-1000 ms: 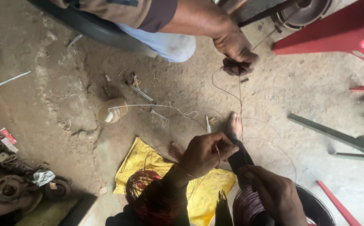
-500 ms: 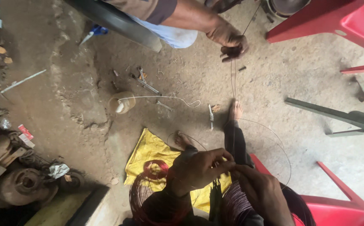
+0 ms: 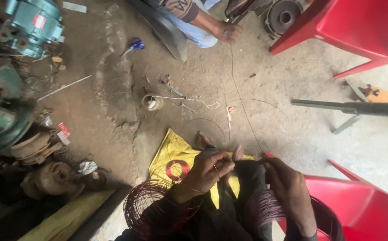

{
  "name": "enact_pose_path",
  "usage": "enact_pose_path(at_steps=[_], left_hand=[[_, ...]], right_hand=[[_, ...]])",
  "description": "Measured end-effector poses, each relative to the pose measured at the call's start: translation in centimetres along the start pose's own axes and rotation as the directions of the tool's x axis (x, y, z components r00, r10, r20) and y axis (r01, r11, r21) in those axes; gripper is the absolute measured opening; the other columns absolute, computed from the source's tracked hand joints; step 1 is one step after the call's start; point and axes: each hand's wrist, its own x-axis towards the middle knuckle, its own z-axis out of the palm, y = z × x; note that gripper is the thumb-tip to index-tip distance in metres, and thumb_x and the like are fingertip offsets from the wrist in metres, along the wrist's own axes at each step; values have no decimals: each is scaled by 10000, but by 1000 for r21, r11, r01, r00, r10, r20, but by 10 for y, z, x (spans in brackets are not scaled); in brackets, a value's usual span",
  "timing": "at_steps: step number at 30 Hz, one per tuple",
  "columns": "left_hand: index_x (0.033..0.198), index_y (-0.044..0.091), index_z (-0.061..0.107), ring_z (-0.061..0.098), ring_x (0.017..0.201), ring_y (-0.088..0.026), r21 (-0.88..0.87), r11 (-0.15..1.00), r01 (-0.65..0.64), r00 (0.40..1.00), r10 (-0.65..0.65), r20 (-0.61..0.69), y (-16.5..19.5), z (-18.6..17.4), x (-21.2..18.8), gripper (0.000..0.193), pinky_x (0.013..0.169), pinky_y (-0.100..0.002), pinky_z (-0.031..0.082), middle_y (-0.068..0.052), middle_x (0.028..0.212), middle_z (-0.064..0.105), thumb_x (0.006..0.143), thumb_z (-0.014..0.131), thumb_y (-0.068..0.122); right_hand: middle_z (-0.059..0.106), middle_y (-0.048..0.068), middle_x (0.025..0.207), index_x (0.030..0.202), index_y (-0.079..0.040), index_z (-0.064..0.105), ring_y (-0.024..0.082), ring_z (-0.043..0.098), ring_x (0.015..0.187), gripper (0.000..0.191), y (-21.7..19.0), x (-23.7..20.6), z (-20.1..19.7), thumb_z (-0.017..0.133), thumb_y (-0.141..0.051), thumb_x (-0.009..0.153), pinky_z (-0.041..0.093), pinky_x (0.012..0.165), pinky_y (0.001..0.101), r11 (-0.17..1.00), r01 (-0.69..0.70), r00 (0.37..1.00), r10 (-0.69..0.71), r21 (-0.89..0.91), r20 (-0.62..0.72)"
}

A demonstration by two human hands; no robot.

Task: The person sits on the floor and winds a thin copper wire by hand into a coil. They repeatedly pull the wire from a large spool, wrap it around their fingers to form loops, and place the finished coil on a yellow cloth. The person occasionally pauses to adjust the wire or the coil.

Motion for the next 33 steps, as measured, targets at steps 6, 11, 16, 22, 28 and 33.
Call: enact_pose_path(at_steps=[6, 11, 16, 22, 28, 33], left_hand=[[1058, -24, 645, 576, 541, -92, -2, 1000, -21, 997, 21, -78, -3, 71, -163, 261, 508, -243, 499, -25, 706, 607, 1086, 574, 224], [1194, -10, 646, 530, 507, -62, -66, 997, -35, 977, 20, -210, -57, 139, -303, 296, 470, -239, 456, -9, 698, 591, 1067, 552, 241], [1247, 15, 683, 583, 557, -49, 131, 991, -29, 943, 70, -326, -70, 201, -437, 333, 540, -190, 493, 14, 730, 630, 1053, 569, 260], [1390, -7, 588, 678, 811, -126, 488, 865, -113, 791, 375, -483, -69, 237, -540, 592, 748, -224, 582, -74, 1052, 697, 890, 816, 213], [1429, 27, 559, 722, 880, -101, 146, 971, -187, 853, 235, -467, -79, 230, -578, 590, 736, -218, 584, -42, 1159, 753, 899, 771, 178], [1444, -8, 628, 677, 858, -106, 11, 925, -379, 855, 354, -379, -75, 204, -634, 511, 650, -171, 415, -49, 976, 686, 1012, 745, 238]], right_hand=[[652, 79, 623, 1185, -92, 746, 150, 621, 574, 279, -4, -175, -18, 593, -196, 976, 516, 559, 311, 998, 42, 996, -39, 38, -79], [612, 78, 636, 1192, -65, 730, 147, 579, 581, 275, 68, -319, 1, 579, -197, 1003, 479, 554, 315, 985, 173, 979, -172, -4, -106], [639, 83, 693, 1153, -32, 733, 133, 603, 613, 240, 118, -446, 16, 623, -175, 995, 504, 587, 304, 982, 185, 982, -183, 34, -51], [680, 32, 853, 1146, 32, 722, 92, 561, 697, 239, 165, -539, 8, 614, -134, 1012, 485, 658, 271, 935, 223, 974, -225, 275, -26], [656, 12, 862, 1143, 54, 705, 90, 532, 666, 247, 198, -592, 35, 618, -127, 999, 500, 670, 265, 882, 177, 984, -159, 437, -79], [520, 32, 675, 1247, 9, 688, 98, 504, 610, 316, 185, -644, 85, 620, -187, 1009, 522, 660, 268, 846, 110, 994, -79, 521, -80]])
